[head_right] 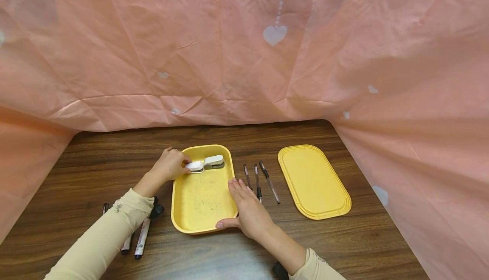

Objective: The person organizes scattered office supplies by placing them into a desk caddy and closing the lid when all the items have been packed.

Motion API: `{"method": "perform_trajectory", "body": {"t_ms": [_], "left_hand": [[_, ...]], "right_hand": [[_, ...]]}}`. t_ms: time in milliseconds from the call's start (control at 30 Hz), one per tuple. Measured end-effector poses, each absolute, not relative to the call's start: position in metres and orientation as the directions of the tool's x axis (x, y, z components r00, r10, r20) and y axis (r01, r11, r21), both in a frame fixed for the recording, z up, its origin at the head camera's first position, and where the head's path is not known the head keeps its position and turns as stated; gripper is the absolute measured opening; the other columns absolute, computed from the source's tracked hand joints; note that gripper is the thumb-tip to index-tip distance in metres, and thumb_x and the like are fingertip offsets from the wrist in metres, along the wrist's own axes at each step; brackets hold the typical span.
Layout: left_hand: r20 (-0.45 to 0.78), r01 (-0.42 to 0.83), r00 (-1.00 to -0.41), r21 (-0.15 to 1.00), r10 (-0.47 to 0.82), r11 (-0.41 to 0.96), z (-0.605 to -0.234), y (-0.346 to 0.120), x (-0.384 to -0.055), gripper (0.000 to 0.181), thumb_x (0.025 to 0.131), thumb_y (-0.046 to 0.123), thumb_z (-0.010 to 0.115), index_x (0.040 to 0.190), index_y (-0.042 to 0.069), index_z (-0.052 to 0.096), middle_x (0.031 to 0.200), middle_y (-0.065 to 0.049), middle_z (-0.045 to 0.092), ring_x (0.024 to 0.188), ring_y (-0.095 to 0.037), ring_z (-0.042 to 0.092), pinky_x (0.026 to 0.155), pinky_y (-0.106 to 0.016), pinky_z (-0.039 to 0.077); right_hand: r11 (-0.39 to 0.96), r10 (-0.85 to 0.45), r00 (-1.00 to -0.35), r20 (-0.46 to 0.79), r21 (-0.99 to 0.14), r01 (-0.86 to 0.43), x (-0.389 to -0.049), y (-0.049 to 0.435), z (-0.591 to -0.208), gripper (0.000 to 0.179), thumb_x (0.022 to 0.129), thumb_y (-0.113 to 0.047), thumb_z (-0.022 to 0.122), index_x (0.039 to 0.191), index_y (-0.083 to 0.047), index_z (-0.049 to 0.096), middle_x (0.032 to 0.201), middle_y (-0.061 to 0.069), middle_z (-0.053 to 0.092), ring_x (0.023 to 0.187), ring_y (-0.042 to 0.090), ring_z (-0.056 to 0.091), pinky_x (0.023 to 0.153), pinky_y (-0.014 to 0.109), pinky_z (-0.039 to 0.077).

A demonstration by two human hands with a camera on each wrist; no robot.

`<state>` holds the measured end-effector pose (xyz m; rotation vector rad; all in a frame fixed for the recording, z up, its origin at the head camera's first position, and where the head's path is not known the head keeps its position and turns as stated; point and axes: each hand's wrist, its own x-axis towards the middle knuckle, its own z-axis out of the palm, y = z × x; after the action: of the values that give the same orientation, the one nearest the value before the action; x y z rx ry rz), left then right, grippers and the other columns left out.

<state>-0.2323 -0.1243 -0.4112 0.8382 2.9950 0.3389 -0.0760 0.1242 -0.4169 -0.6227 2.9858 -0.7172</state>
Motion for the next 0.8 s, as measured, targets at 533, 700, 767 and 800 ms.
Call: {"method": "perform_trajectory", "body": {"t_ms": [533, 700, 767, 800], "left_hand": [[0.058, 0.485, -0.874, 0.155, 0.482, 0.861, -0.4103, -0.121, -0.23, 0.004, 0.078, 0.017, 0.079, 0.078, 0.017, 0.075, 0.071, 0.003, 0.068, 0.082, -0.025, 0.066, 0.109, -0.064, 0.031], [0.064, 0.487, -0.873, 0.144, 0.483, 0.862, -0.4113, -0.1204, -0.2311, 0.015, 0.078, 0.018, 0.079, 0.068, 0.019, 0.069, 0.06, 0.005, 0.058, 0.077, -0.023, 0.064, 0.109, -0.064, 0.032], [0.068, 0.488, -0.873, 0.134, 0.483, 0.862, -0.4115, -0.1203, -0.2312, 0.02, 0.078, 0.019, 0.079, 0.065, 0.019, 0.065, 0.056, 0.006, 0.053, 0.075, -0.022, 0.063, 0.108, -0.064, 0.032], [0.069, 0.488, -0.873, 0.131, 0.483, 0.863, -0.4115, -0.1203, -0.2312, 0.021, 0.078, 0.02, 0.08, 0.063, 0.02, 0.064, 0.055, 0.006, 0.052, 0.074, -0.022, 0.063, 0.108, -0.064, 0.032]], "right_hand": [[0.814, -0.381, -0.921, 0.079, -0.444, -0.375, -0.0763, 0.1239, -0.4166, 0.107, 0.069, -0.055, 0.075, 0.148, 0.004, 0.033, 0.155, 0.021, 0.032, 0.146, 0.034, 0.028, 0.119, 0.048, 0.026], [0.811, -0.383, -0.919, 0.09, -0.443, -0.381, -0.0764, 0.1241, -0.4167, 0.107, 0.068, -0.055, 0.075, 0.147, 0.004, 0.033, 0.154, 0.021, 0.032, 0.145, 0.035, 0.029, 0.118, 0.049, 0.027], [0.811, -0.384, -0.919, 0.095, -0.442, -0.384, -0.0765, 0.1242, -0.4167, 0.107, 0.068, -0.055, 0.075, 0.147, 0.004, 0.034, 0.154, 0.021, 0.032, 0.145, 0.035, 0.029, 0.118, 0.049, 0.027], [0.811, -0.384, -0.918, 0.096, -0.441, -0.385, -0.0765, 0.1242, -0.4168, 0.107, 0.068, -0.055, 0.075, 0.147, 0.005, 0.034, 0.154, 0.021, 0.032, 0.145, 0.035, 0.03, 0.118, 0.049, 0.027]]}}
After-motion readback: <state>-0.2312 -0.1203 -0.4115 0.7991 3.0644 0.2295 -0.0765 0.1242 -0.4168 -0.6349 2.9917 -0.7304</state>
